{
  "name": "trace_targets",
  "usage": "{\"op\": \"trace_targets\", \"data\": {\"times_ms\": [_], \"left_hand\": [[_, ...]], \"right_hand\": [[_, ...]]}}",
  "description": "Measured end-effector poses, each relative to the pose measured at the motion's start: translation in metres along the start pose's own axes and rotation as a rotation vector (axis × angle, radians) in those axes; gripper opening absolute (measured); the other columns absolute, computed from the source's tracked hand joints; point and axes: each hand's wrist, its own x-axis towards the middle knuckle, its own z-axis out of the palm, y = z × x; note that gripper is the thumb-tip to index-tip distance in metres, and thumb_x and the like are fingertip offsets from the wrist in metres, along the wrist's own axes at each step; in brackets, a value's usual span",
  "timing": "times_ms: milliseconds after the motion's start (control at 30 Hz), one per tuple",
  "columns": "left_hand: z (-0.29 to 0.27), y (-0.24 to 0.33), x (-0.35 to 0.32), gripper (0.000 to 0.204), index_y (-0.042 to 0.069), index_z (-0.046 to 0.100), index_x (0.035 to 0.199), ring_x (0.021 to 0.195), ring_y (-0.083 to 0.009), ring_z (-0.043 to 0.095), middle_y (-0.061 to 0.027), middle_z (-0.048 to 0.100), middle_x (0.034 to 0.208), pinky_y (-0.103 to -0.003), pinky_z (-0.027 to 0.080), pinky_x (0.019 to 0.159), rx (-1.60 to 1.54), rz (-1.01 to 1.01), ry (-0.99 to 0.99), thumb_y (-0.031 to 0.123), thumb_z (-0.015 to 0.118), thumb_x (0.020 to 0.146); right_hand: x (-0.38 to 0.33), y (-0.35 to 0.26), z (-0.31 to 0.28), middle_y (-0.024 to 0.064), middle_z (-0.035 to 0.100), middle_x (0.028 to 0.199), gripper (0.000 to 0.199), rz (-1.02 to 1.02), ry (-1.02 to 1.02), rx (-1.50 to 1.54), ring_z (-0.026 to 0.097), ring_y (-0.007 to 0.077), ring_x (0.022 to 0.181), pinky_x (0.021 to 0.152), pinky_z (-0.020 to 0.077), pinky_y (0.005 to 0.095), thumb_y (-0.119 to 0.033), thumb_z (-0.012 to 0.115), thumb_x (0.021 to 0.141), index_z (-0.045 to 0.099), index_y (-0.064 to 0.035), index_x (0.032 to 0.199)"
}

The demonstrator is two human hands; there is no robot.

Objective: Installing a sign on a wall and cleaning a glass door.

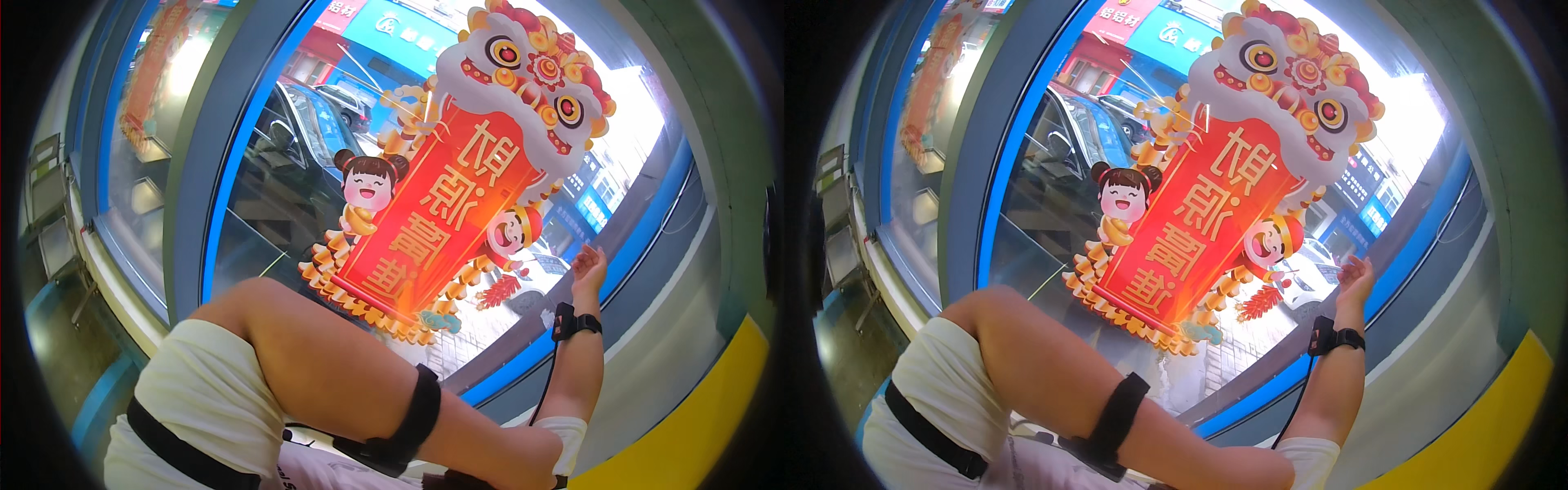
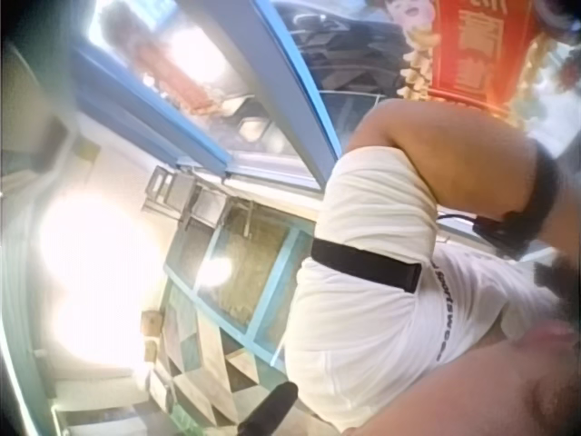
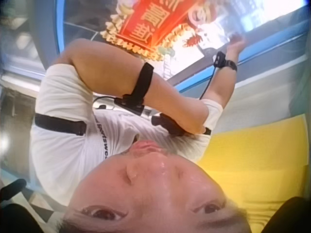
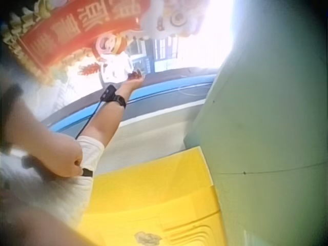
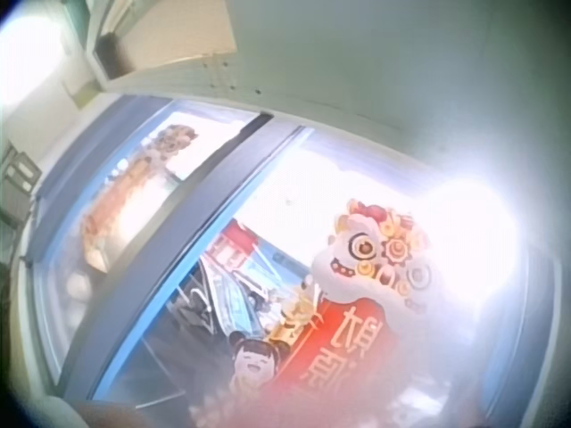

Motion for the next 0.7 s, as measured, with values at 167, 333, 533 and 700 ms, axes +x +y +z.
{"op": "trace_targets", "data": {"times_ms": [167,333,533,700], "left_hand": [[0.006,0.009,-0.021,0.036,0.005,0.078,0.096,0.09,-0.0369,0.07,-0.0204,0.074,0.095,-0.044,0.054,0.081,0.071,-0.003,0.012,0.033,0.055,0.092],[0.02,-0.056,-0.009,0.028,0.003,0.074,0.103,0.091,-0.0351,0.068,-0.0196,0.072,0.099,-0.041,0.053,0.084,0.2,0.324,-0.097,0.024,0.058,0.094],[0.037,-0.097,-0.002,0.029,0.003,0.067,0.119,0.091,-0.0236,0.066,-0.0102,0.072,0.101,-0.035,0.051,0.085,-0.355,0.316,-0.282,0.019,0.065,0.095],[0.048,-0.092,-0.007,0.026,0.007,0.07,0.116,0.093,-0.0288,0.068,-0.0123,0.071,0.106,-0.037,0.053,0.082,-0.152,0.336,-0.157,0.02,0.066,0.094]], "right_hand": [[-0.004,-0.01,0.001,0.0052,0.064,0.071,0.043,0.023,-0.02,0.023,0.061,0.016,0.066,0.056,0.0475,0.0285,-0.042,0.055,0.099,0.07,-0.002,0.095],[-0.014,-0.033,0.028,0.002,0.063,0.076,0.042,-0.013,-0.139,0.194,0.054,0.0133,0.064,0.06,0.0433,0.0268,-0.04,0.052,0.102,0.071,-0.0021,0.103],[-0.035,-0.065,0.061,0.0027,0.062,0.08,0.04,-0.134,-0.345,0.387,0.053,0.0137,0.067,0.068,0.0437,0.0299,-0.037,0.053,0.102,0.069,-0.0009,0.107],[-0.039,-0.091,0.077,0.0051,0.062,0.082,0.039,-0.172,-0.441,0.477,0.053,0.0145,0.069,0.07,0.0436,0.0299,-0.036,0.054,0.102,0.067,0.0001,0.111]]}}
